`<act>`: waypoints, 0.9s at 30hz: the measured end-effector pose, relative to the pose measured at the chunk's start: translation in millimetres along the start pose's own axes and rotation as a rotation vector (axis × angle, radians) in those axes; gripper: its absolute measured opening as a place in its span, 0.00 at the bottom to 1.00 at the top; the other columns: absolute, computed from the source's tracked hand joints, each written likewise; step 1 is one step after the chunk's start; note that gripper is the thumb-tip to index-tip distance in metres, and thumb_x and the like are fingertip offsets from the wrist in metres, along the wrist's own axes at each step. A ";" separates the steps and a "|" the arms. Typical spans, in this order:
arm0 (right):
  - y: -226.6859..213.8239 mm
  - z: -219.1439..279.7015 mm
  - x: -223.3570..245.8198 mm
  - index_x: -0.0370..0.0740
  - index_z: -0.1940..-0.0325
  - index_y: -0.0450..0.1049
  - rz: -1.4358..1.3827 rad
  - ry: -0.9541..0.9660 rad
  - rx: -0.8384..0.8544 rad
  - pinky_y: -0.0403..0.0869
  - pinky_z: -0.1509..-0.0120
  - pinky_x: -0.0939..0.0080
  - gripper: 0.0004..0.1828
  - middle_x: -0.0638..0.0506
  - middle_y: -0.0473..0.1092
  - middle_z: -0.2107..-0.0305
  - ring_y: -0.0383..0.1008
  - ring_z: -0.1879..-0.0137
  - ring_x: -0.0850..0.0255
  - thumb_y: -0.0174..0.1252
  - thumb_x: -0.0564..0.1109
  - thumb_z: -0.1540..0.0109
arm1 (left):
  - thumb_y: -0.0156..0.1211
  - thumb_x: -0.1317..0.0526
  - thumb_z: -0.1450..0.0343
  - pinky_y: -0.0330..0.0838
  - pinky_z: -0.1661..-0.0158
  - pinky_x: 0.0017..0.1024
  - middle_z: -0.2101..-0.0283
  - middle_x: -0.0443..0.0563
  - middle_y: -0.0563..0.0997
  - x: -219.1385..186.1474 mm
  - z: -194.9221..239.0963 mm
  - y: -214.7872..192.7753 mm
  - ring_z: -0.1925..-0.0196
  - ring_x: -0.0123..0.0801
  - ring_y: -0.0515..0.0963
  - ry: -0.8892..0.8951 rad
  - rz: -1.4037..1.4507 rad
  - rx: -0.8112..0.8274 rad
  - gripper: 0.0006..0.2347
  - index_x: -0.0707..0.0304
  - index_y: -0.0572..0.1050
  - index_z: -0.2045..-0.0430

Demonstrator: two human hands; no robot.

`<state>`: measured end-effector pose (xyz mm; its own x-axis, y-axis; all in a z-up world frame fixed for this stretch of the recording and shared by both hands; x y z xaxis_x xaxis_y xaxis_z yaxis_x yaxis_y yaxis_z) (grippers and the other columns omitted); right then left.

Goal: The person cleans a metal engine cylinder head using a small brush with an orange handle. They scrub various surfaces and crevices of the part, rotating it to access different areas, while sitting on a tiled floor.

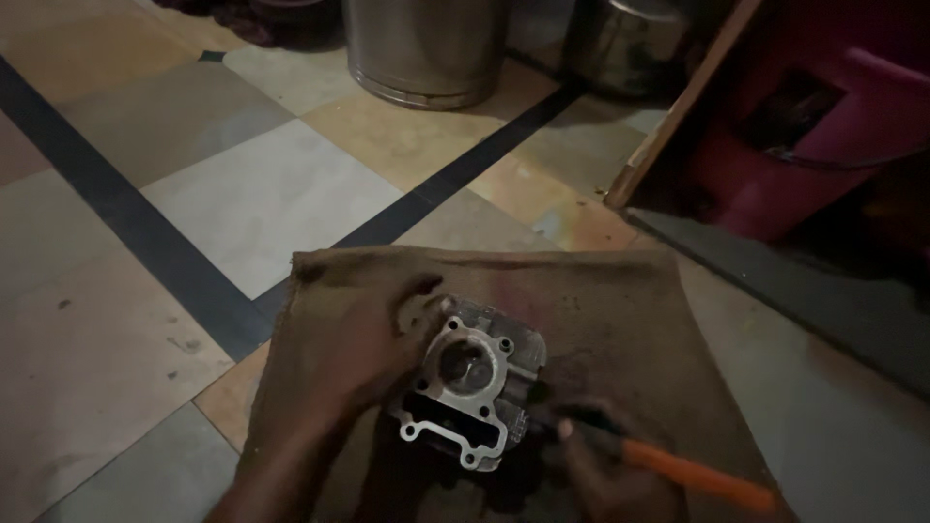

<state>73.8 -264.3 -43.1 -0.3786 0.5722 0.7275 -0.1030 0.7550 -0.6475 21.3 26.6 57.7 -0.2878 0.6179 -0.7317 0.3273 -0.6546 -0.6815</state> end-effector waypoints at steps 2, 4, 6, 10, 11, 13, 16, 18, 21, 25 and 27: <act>3.8 -0.5 3.4 0.42 0.57 0.83 -0.085 0.000 0.061 0.81 0.49 0.57 0.12 0.48 0.81 0.66 0.84 0.56 0.55 0.65 0.43 0.44 | 0.63 0.43 0.39 0.69 0.46 0.44 0.50 0.54 0.84 10.1 -5.3 12.7 0.50 0.43 0.84 0.121 0.040 0.052 0.30 0.51 0.73 0.42; 4.3 -5.3 4.1 0.43 0.57 0.82 -0.057 0.128 0.131 0.83 0.51 0.60 0.11 0.49 0.82 0.68 0.84 0.58 0.57 0.65 0.45 0.42 | 0.72 0.40 0.42 0.49 0.35 0.54 0.41 0.59 0.79 24.8 -9.3 24.5 0.40 0.48 0.76 0.209 -0.070 0.113 0.42 0.54 0.63 0.33; 5.0 -10.0 4.4 0.46 0.54 0.81 0.081 0.381 0.204 0.83 0.51 0.61 0.11 0.50 0.84 0.69 0.84 0.59 0.59 0.66 0.48 0.39 | 0.69 0.42 0.40 0.47 0.32 0.53 0.42 0.58 0.79 39.8 -12.7 32.3 0.37 0.48 0.75 0.242 -0.076 0.134 0.41 0.53 0.60 0.31; 2.3 -12.4 8.4 0.43 0.59 0.82 0.192 -0.092 -0.007 0.81 0.56 0.61 0.10 0.48 0.82 0.67 0.83 0.60 0.61 0.66 0.46 0.44 | 0.67 0.42 0.39 0.43 0.30 0.56 0.39 0.55 0.78 56.0 -19.8 38.2 0.35 0.48 0.74 0.236 -0.038 0.159 0.38 0.49 0.61 0.32; 2.6 -9.8 10.2 0.44 0.58 0.82 0.364 -0.312 -0.047 0.79 0.57 0.62 0.11 0.47 0.81 0.65 0.82 0.60 0.61 0.65 0.46 0.43 | 0.68 0.43 0.40 0.48 0.31 0.54 0.39 0.53 0.78 56.9 -20.0 37.8 0.34 0.52 0.71 0.221 -0.037 0.179 0.38 0.46 0.62 0.33; 5.4 -5.0 8.1 0.48 0.56 0.82 0.440 -0.248 -0.028 0.78 0.58 0.64 0.12 0.49 0.81 0.65 0.82 0.61 0.63 0.65 0.49 0.42 | 0.70 0.44 0.42 0.57 0.33 0.50 0.38 0.50 0.77 55.3 -20.6 35.4 0.31 0.59 0.63 0.190 -0.040 0.216 0.37 0.41 0.64 0.35; 10.7 0.2 4.8 0.51 0.57 0.83 0.182 0.204 0.047 0.80 0.58 0.66 0.11 0.55 0.81 0.69 0.82 0.64 0.65 0.68 0.51 0.42 | 0.70 0.44 0.40 0.55 0.32 0.52 0.39 0.50 0.79 51.1 -20.2 32.1 0.30 0.62 0.60 0.208 -0.035 0.237 0.36 0.40 0.63 0.34; 13.0 0.6 10.3 0.48 0.61 0.83 0.058 -0.031 -0.005 0.83 0.58 0.66 0.09 0.53 0.80 0.68 0.83 0.62 0.65 0.68 0.48 0.45 | 0.69 0.44 0.40 0.56 0.32 0.52 0.40 0.51 0.79 48.8 -19.9 29.9 0.30 0.62 0.60 0.184 -0.025 0.271 0.36 0.38 0.63 0.34; 13.3 -3.4 13.5 0.43 0.61 0.82 -0.184 -0.168 0.073 0.85 0.60 0.61 0.10 0.50 0.81 0.60 0.86 0.56 0.61 0.67 0.43 0.46 | 0.70 0.44 0.41 0.53 0.31 0.51 0.42 0.50 0.81 46.2 -19.5 30.7 0.29 0.62 0.59 0.184 -0.027 0.273 0.37 0.38 0.64 0.34; 17.5 -10.9 4.7 0.49 0.50 0.81 0.147 -0.225 0.221 0.77 0.44 0.57 0.14 0.54 0.80 0.60 0.84 0.56 0.62 0.64 0.44 0.41 | 0.67 0.41 0.41 0.57 0.31 0.48 0.46 0.51 0.84 48.2 -20.1 26.6 0.29 0.59 0.62 0.126 -0.072 0.295 0.37 0.38 0.63 0.34; 14.9 -4.9 -6.8 0.45 0.57 0.79 0.016 -0.609 -0.045 0.70 0.32 0.50 0.11 0.54 0.79 0.56 0.83 0.50 0.61 0.67 0.44 0.44 | 0.67 0.41 0.41 0.55 0.33 0.50 0.44 0.52 0.81 49.3 -18.7 31.7 0.31 0.62 0.62 0.199 -0.061 0.243 0.36 0.39 0.64 0.35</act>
<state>79.3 -255.3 -56.6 -0.8391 0.3074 0.4487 -0.0590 0.7687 -0.6369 34.3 44.5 0.3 -0.1108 0.7163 -0.6890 0.0830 -0.6841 -0.7246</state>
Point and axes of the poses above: each hand's wrist, its own z-axis away from the middle knuckle, its own y-axis out of the palm, x = y × z, the point moved 1 cm from there along -z, towards the middle knuckle
